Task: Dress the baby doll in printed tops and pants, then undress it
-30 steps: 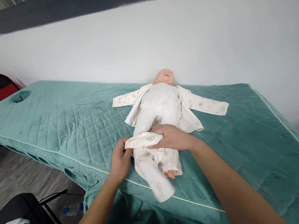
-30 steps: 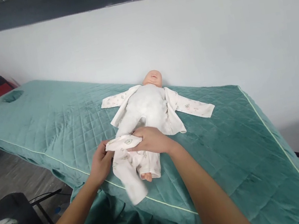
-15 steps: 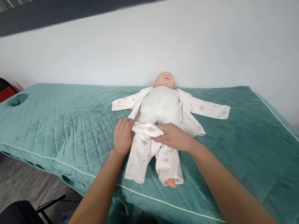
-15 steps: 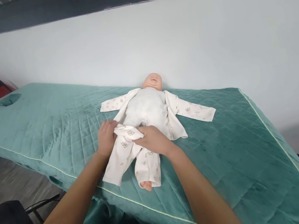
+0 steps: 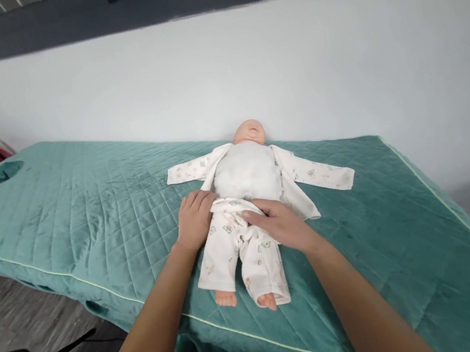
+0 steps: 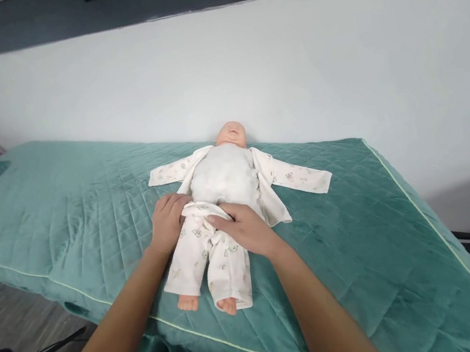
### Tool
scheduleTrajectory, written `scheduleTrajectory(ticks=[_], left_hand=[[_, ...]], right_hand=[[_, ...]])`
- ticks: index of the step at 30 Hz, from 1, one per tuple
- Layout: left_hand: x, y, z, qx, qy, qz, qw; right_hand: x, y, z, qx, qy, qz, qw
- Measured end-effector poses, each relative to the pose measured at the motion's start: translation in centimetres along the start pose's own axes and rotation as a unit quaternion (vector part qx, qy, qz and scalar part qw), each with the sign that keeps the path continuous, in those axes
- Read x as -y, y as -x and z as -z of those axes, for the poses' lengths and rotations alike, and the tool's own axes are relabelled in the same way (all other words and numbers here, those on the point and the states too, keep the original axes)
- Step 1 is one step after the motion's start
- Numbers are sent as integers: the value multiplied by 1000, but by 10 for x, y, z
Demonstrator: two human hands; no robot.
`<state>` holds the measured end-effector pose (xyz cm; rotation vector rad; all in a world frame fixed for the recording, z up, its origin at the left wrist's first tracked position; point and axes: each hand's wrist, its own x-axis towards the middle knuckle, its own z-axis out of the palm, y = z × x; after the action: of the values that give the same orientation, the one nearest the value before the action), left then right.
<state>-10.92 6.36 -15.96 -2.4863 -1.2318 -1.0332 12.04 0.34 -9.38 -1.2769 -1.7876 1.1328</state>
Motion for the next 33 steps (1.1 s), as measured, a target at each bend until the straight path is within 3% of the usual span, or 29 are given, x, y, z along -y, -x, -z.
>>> scheduleTrajectory(ticks=[6,9,13,16,25,28,33], left_hand=[[-4,3,1,18,71,17,997],[-6,5,2,8,153,43,987],[-10,5,3,-12,266,90,960],[-12,2,5,-7,301,112,947],[-9,-6,6,60,419,246,872],[-8,-5,5,58,424,274,861],[-8,-5,3,50,417,297,858]], right_hand=[[-10,2,16,-79,-116,-41,989],[-11,1,13,-45,-150,-53,986],[-4,5,4,51,-168,-55,983],[-1,8,-1,61,-149,-42,986],[-9,10,9,-14,-212,-30,977],[-16,14,24,-46,-253,-8,966],[-30,12,46,-156,-312,-21,937]])
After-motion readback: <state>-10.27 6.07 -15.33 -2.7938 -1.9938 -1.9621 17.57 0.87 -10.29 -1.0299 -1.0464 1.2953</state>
